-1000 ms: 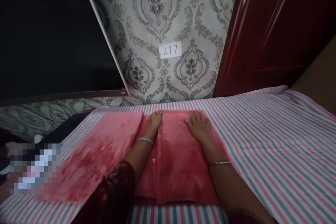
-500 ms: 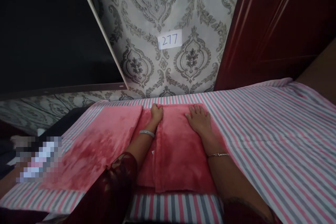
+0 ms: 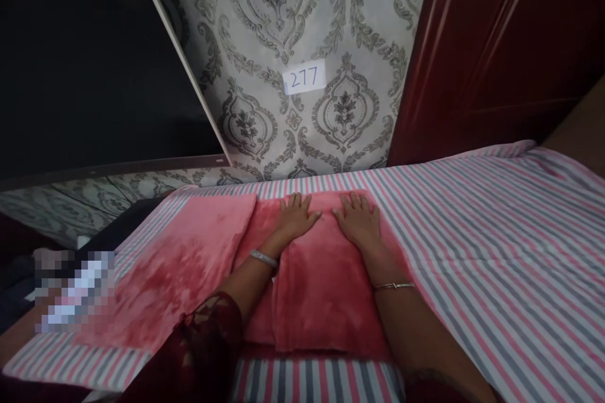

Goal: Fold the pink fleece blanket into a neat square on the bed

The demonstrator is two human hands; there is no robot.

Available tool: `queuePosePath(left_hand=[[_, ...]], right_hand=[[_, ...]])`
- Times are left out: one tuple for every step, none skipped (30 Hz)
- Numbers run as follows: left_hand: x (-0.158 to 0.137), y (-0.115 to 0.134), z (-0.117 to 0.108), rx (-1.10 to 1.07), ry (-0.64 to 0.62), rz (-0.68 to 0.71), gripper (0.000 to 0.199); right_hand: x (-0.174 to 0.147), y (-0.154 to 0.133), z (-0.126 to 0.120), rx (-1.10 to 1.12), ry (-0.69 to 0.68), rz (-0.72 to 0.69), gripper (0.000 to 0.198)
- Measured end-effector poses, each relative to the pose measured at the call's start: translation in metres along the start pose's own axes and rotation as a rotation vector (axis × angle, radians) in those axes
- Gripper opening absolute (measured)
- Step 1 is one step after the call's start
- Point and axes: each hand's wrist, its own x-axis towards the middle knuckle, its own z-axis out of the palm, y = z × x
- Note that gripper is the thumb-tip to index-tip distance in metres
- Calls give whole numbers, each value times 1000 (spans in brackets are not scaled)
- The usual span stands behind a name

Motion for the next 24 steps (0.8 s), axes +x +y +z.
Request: queuePosePath(left_hand=[[-1, -3, 3, 17, -9, -19, 71], [-1, -5, 6, 25, -12, -27, 72], [0, -7, 7, 25, -16, -27, 73], [1, -8, 6, 19, -23, -26, 73], [2, -8, 5, 7, -32, -26, 74], [3, -8, 3, -9, -42, -30, 74], [5, -7, 0, -31, -54, -35, 74], [6, -7, -4, -62, -69, -43, 73], [8, -6, -9, -108, -85, -54, 72], [8, -6, -16, -162, -99, -67, 70], [8, -5, -22, -215, -109, -82, 69], [5, -5, -29, -261, -112, -95, 68], [1, -4, -35, -290, -104, -101, 68], [-6, -3, -40, -295, -84, -90, 69], [-15, -2, -43, -278, -61, -60, 70], [-27, 0, -44, -252, -40, -16, 71], [-40, 1, -42, -234, -24, 36, 71], [-54, 3, -39, -224, -17, 86, 72], [-68, 4, -34, -225, -23, 126, 72], [-82, 5, -28, -232, -42, 153, 73], [-93, 7, -22, -234, -63, 171, 74], [-102, 8, -17, -219, -81, 181, 75], [-109, 9, -12, -187, -94, 183, 76], [-114, 10, -10, -145, -104, 180, 77]], right_hand=[[0, 0, 1, -3, -2, -4, 65], [1, 1, 2, -6, -3, -9, 65], [1, 1, 2, -9, -4, -11, 65], [2, 2, 3, -10, -5, -9, 65], [2, 2, 4, -11, -1, -7, 64], [2, 2, 5, -12, 6, -9, 64], [3, 2, 5, -11, 14, -12, 64], [3, 2, 5, -8, 17, -12, 64], [2, 2, 4, -5, 16, -11, 63], [2, 1, 3, -1, 15, -9, 63], [2, 1, 2, 3, 16, -7, 63], [1, 0, 1, 7, 19, -5, 63], [1, 0, 1, 9, 25, -5, 63], [0, -1, 0, 10, 30, -6, 63], [-1, -1, 0, 10, 34, -4, 63], [-1, -1, 0, 9, 32, -1, 63], [-1, -2, -1, 8, 28, 1, 63], [-2, -2, -1, 7, 25, 3, 62], [-2, -3, -3, 6, 24, 2, 62], [-2, -5, -5, 6, 16, 2, 62], [-2, -7, -9, 7, -2, 3, 62], [-2, -9, -14, 9, -26, 8, 61], [-3, -11, -20, 11, -54, 14, 61], [-5, -12, -27, 13, -80, 18, 60]])
